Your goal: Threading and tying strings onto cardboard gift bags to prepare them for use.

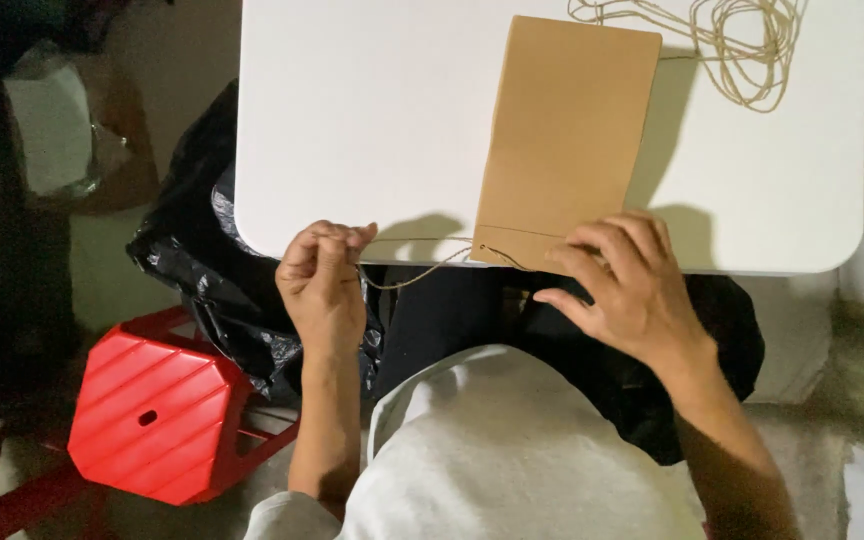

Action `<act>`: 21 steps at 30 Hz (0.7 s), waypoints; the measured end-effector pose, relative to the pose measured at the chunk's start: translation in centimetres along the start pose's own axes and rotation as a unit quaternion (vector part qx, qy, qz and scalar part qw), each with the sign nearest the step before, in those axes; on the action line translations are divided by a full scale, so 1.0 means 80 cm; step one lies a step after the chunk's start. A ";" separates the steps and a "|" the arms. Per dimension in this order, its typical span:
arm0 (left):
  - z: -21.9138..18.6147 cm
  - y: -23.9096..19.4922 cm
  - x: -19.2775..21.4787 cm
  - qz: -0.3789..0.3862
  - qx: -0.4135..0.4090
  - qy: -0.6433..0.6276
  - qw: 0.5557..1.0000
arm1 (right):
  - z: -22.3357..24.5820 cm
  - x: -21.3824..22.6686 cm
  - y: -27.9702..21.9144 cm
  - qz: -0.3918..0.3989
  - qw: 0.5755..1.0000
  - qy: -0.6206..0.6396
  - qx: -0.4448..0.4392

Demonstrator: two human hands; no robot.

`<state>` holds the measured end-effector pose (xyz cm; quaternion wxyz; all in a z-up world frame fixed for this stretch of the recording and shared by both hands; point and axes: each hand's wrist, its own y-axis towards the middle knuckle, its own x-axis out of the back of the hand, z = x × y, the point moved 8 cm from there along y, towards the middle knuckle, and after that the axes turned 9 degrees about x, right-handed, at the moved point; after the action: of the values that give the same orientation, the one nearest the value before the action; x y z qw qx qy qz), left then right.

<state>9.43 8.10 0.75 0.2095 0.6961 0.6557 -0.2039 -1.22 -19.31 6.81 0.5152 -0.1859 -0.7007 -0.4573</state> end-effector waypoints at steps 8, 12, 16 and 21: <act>0.022 0.012 -0.211 0.365 -0.172 0.346 0.847 | 0.018 -0.052 -0.052 -0.181 0.982 -0.042 -0.045; 0.089 0.037 -0.226 0.423 -0.149 0.392 0.803 | 0.027 -0.021 -0.034 -0.218 0.975 -0.022 -0.018; 0.079 0.029 -0.232 0.420 -0.170 0.441 0.774 | 0.022 -0.030 -0.073 -0.205 0.978 -0.023 -0.035; 0.063 0.032 -0.231 0.427 -0.150 0.426 0.783 | -0.023 -0.027 -0.134 -0.236 0.963 0.001 -0.133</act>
<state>10.88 -10.11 6.94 0.0759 0.8808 0.3360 0.3248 -7.19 -25.92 0.15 0.3637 -0.0822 -0.6570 -0.6552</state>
